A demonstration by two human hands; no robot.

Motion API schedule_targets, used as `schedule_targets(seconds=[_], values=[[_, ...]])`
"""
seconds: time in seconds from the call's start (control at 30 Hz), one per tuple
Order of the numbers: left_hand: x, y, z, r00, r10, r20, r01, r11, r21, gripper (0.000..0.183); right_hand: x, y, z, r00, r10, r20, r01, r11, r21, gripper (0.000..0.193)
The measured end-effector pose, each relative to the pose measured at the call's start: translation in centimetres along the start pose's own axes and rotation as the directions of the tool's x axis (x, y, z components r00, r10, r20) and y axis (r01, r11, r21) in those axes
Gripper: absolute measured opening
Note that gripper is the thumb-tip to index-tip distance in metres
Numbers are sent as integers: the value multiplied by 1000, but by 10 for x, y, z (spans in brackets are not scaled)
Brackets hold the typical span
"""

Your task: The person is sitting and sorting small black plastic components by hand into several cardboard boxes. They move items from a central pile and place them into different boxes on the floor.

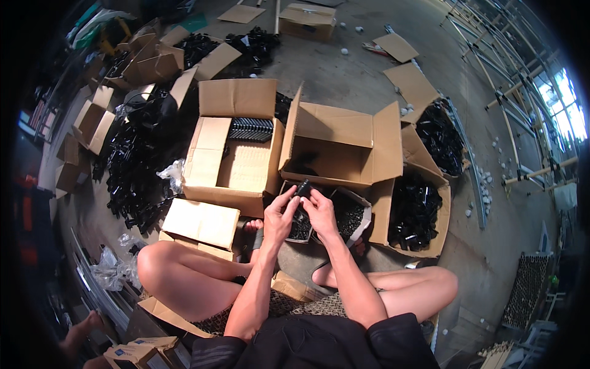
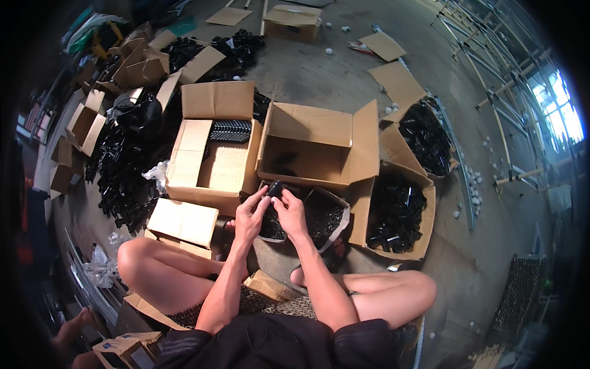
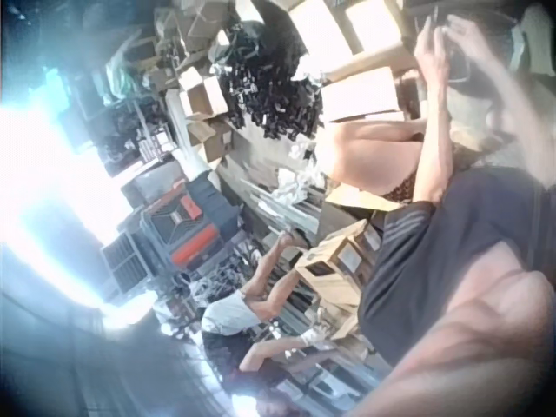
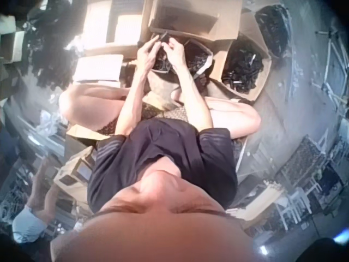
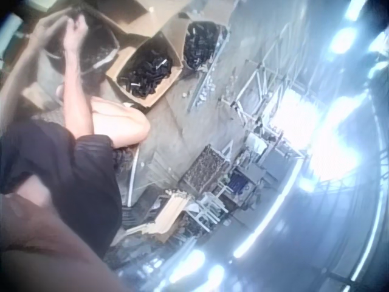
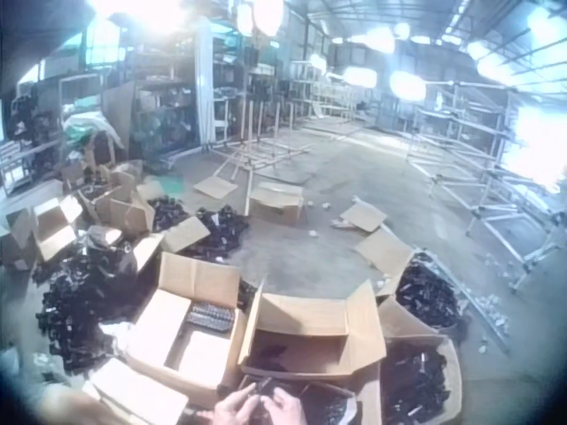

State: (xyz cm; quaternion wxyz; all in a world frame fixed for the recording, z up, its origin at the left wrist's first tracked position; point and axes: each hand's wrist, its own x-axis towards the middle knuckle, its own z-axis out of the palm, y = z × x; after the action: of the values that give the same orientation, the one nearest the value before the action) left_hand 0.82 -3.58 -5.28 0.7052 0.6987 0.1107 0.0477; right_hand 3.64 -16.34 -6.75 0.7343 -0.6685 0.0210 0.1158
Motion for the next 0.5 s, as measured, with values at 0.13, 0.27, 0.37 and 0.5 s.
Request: schedule_targets(seconds=[0.13, 0.27, 0.37, 0.5], values=[[5, -24, -9, 993, -113, 47, 119, 981, -154, 37, -2, 5, -4, 996, 62, 58, -48, 974, -220, 32], [1, -48, -10, 944, -317, 95, 331, 898, -290, 36, -1, 20, -27, 989, 56, 137, -28, 980, -197, 24], [-3, -72, -10, 889, -430, 161, 442, 708, -551, 29, 7, 44, -73, 971, 218, -96, -236, 937, -260, 22], [9, -74, 0, 832, -413, 370, 549, 519, -655, 29, -14, 101, -109, 945, 194, -264, -310, 269, -912, 21]])
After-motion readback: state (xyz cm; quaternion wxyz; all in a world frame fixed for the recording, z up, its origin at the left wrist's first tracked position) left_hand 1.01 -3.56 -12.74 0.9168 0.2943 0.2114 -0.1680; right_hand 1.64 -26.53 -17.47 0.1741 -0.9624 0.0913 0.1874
